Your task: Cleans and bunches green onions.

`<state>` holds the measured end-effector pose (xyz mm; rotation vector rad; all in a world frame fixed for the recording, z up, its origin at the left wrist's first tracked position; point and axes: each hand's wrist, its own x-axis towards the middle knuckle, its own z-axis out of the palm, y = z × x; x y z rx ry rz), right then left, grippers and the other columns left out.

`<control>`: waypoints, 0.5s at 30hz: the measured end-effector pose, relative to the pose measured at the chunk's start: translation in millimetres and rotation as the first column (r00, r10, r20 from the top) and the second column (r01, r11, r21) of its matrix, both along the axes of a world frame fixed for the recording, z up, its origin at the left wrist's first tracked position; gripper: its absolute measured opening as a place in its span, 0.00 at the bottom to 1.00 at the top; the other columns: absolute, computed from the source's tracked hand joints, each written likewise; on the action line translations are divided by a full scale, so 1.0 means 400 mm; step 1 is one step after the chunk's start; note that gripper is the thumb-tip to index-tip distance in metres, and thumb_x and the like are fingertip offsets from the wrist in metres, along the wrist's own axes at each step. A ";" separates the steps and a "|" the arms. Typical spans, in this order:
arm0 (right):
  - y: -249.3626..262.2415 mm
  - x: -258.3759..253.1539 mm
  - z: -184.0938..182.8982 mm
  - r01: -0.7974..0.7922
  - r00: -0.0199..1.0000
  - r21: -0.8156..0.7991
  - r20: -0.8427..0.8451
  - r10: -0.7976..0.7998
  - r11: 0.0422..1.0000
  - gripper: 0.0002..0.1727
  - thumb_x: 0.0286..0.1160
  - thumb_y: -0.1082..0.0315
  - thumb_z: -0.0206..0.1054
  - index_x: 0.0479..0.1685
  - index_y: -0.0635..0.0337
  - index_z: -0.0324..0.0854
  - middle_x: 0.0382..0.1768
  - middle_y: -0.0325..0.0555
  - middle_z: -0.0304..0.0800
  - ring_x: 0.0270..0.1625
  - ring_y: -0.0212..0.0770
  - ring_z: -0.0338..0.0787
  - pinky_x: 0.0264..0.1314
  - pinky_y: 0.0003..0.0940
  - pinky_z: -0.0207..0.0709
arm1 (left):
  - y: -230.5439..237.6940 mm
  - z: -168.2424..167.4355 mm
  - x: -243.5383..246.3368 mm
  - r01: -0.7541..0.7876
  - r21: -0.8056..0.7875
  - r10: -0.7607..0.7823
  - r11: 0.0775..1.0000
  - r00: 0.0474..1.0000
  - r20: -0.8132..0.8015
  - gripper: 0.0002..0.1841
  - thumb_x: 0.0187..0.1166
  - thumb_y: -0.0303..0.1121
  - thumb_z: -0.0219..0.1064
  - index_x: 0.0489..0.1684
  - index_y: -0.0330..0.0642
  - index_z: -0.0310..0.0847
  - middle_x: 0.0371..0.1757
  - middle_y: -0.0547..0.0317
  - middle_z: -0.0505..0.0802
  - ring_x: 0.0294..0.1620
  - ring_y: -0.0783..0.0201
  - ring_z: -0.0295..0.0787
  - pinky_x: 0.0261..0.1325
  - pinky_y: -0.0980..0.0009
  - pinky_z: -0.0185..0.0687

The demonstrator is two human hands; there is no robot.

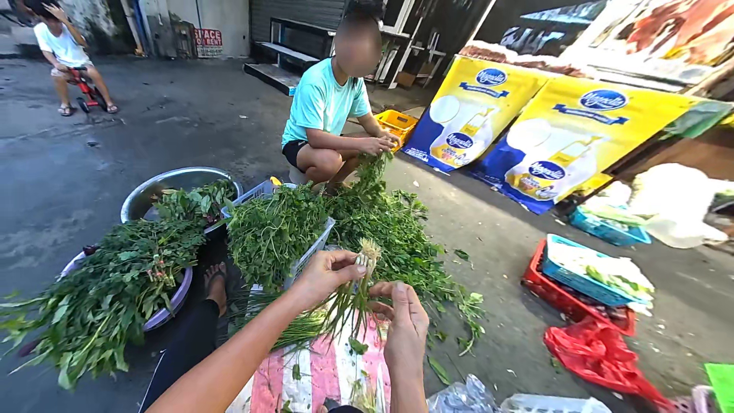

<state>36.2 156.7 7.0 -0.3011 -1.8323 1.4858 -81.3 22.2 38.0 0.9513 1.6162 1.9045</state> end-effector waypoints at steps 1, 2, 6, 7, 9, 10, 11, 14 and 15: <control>0.002 0.002 -0.002 0.001 1.000 0.052 -0.003 -0.001 0.999 0.18 0.90 0.59 0.52 0.53 0.65 0.82 0.50 0.41 0.90 0.53 0.32 0.91 0.52 0.28 0.88 | -0.002 0.009 0.001 0.006 0.019 -0.007 1.000 0.999 0.048 0.12 0.82 0.30 0.69 0.56 0.32 0.85 0.43 0.61 0.93 0.39 0.74 0.89 0.48 0.76 0.87; 0.003 0.004 -0.001 -0.022 1.000 0.098 0.001 0.022 0.995 0.22 0.85 0.55 0.59 0.61 0.66 0.80 0.58 0.44 0.88 0.58 0.32 0.89 0.56 0.27 0.86 | -0.003 0.017 0.003 0.023 0.030 -0.026 0.999 0.996 0.088 0.11 0.82 0.29 0.69 0.55 0.32 0.85 0.43 0.61 0.94 0.39 0.73 0.90 0.46 0.75 0.87; -0.012 -0.001 0.007 -0.176 0.984 -0.046 -0.038 0.175 0.983 0.14 0.78 0.70 0.68 0.57 0.68 0.84 0.42 0.42 0.95 0.41 0.30 0.94 0.47 0.22 0.88 | 0.000 0.027 0.007 0.042 0.017 -0.043 0.999 0.996 0.075 0.11 0.82 0.30 0.69 0.56 0.33 0.86 0.44 0.62 0.92 0.40 0.74 0.88 0.44 0.77 0.85; -0.015 -0.003 0.008 -0.187 0.982 -0.100 -0.046 0.183 0.977 0.11 0.78 0.73 0.67 0.54 0.69 0.85 0.37 0.43 0.95 0.36 0.31 0.93 0.42 0.22 0.89 | 0.001 0.026 0.005 0.031 0.005 -0.031 1.000 0.998 0.053 0.12 0.82 0.31 0.69 0.56 0.34 0.86 0.43 0.62 0.92 0.39 0.75 0.88 0.42 0.78 0.84; -0.012 -0.005 0.006 -0.181 0.983 -0.155 -0.055 0.174 0.971 0.10 0.80 0.74 0.65 0.53 0.70 0.86 0.34 0.45 0.94 0.31 0.34 0.93 0.36 0.26 0.90 | -0.004 0.024 -0.004 0.027 -0.005 -0.027 1.000 0.999 0.045 0.12 0.82 0.31 0.70 0.55 0.34 0.86 0.42 0.63 0.93 0.38 0.76 0.88 0.42 0.78 0.85; -0.007 -0.004 0.005 -0.184 0.983 -0.159 -0.050 0.178 0.970 0.12 0.82 0.73 0.63 0.54 0.70 0.86 0.34 0.45 0.94 0.31 0.34 0.92 0.36 0.26 0.90 | -0.009 0.025 -0.009 0.027 -0.011 -0.026 1.000 0.998 0.060 0.11 0.81 0.31 0.70 0.55 0.34 0.87 0.41 0.63 0.93 0.37 0.75 0.88 0.40 0.77 0.85; -0.002 -0.003 0.005 -0.201 0.979 -0.151 -0.052 0.195 0.968 0.13 0.84 0.71 0.62 0.56 0.70 0.86 0.35 0.45 0.94 0.31 0.35 0.92 0.37 0.27 0.90 | -0.014 0.029 -0.013 0.027 -0.014 -0.026 1.000 0.997 0.079 0.11 0.81 0.31 0.71 0.54 0.35 0.87 0.41 0.63 0.92 0.36 0.74 0.88 0.38 0.76 0.86; 0.001 -0.002 0.014 -0.243 0.969 -0.107 -0.061 0.238 0.964 0.17 0.87 0.71 0.58 0.65 0.71 0.82 0.40 0.48 0.95 0.36 0.38 0.95 0.40 0.30 0.92 | -0.026 0.045 -0.017 0.035 -0.011 -0.033 0.999 0.986 0.161 0.09 0.83 0.32 0.69 0.52 0.38 0.86 0.41 0.62 0.92 0.37 0.71 0.89 0.37 0.75 0.86; -0.005 -0.003 0.018 -0.225 0.973 -0.084 -0.062 0.221 0.971 0.15 0.86 0.73 0.58 0.64 0.72 0.81 0.41 0.49 0.96 0.37 0.38 0.96 0.41 0.29 0.92 | -0.027 0.050 -0.017 0.038 0.002 -0.037 0.999 0.981 0.193 0.08 0.84 0.32 0.68 0.51 0.38 0.84 0.42 0.61 0.92 0.39 0.71 0.89 0.38 0.74 0.87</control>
